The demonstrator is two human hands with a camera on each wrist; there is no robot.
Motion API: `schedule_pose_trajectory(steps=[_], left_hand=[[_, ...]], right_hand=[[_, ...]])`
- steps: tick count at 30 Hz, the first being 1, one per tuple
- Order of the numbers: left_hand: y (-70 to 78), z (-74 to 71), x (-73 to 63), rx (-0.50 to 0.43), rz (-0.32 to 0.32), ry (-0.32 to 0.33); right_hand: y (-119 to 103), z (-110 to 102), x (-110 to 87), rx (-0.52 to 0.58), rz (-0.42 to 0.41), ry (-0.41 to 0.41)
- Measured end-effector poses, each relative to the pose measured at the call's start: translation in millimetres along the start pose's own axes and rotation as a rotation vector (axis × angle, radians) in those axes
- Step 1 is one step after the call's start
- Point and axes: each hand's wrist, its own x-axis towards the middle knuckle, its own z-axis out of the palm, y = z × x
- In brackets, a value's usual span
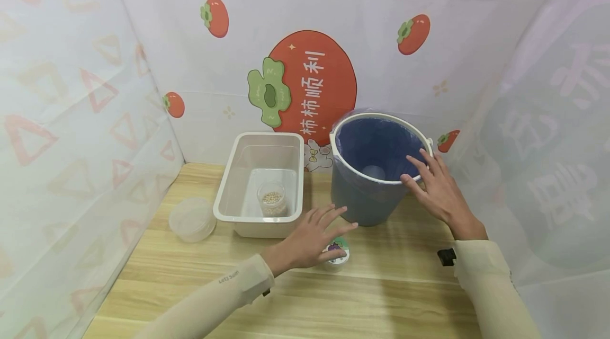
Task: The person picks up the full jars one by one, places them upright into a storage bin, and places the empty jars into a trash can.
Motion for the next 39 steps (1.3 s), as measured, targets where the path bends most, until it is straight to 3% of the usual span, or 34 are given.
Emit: schedule_pose_trajectory(steps=[8,17,24,39], left_hand=[[-1.1,18.5,-3.9,0.048,0.004,-0.009],[-3.7,39.4,-6.8,-0.050,-0.031,-0.124],[-3.2,51.6,-8.3,-0.079,-0.048,-0.169],[1.2,70.5,-16.0,-0.057,-0.023,-0.180]], right_hand=[[-0.3,-0.1,-0.4,0.000,-0.001,0.000],[0.5,-0.7,-0.9,0.003,0.001,0.004],[0.8,0.6,-0.2,-0.001,-0.003,0.005],[0.3,1.0,0.0,0.003,-0.001,0.007]])
